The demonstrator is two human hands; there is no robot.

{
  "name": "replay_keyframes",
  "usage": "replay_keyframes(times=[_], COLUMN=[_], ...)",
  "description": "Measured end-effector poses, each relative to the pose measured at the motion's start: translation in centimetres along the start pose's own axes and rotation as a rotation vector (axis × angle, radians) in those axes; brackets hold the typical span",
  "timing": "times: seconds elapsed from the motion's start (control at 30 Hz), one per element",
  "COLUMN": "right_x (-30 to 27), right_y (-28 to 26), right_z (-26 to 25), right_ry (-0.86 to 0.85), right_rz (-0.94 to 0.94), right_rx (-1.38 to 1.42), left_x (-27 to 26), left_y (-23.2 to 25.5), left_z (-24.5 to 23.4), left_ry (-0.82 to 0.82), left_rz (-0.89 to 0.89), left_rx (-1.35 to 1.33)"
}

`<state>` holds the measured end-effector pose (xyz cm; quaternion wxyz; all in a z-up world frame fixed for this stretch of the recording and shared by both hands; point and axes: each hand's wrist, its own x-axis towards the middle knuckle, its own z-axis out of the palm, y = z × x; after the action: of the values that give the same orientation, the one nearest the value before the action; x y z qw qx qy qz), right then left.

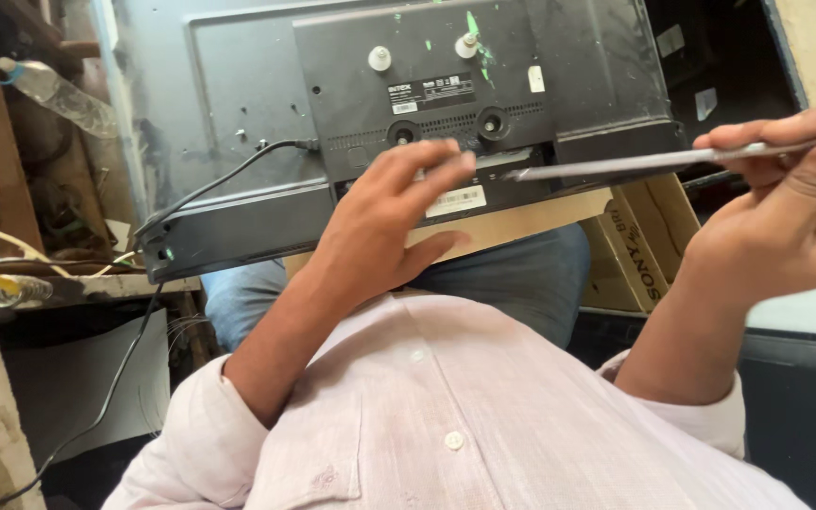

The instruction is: The person reassembles the back cover of a CRT television, aligning the plastic casing and securing it with screws using a screwdriver. The person then organizes the power cord on the back of the unit.

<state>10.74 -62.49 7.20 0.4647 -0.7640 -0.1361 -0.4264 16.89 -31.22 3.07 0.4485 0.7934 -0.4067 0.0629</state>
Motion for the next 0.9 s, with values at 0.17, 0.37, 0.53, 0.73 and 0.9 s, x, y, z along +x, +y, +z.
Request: replay_keyframes(times=[0.17,0.37,0.53,0.73,0.9], right_x=[0.7,-0.5,-0.6,1.0,3.2], right_y=[1.5,4.6,5.2,4.6,3.9], right_z=[0.3,1.6,2.8,3.5,3.6], right_ry=[-0.048,-0.043,-0.062,-0.131,-0.191], right_rz=[-0.162,0.017,0.093,0.107,0.220], right_rx=[-0.203,-0.131,-0.151,-0.127,-0.189], left_x=[-0.4,-0.8,-0.9,-1.0,-1.2], left_y=[-1.8,-2.2,-2.2,-2.4,-2.5], left_z=[5.0,6.5,6.2,6.2,6.2], left_ry=[-0.250,-0.196,-0.171,-0.174,-0.179], left_rz=[0.108,0.105,0.095,0.088,0.078], left_rx=[0.473,0.485,0.462,0.461,0.428])
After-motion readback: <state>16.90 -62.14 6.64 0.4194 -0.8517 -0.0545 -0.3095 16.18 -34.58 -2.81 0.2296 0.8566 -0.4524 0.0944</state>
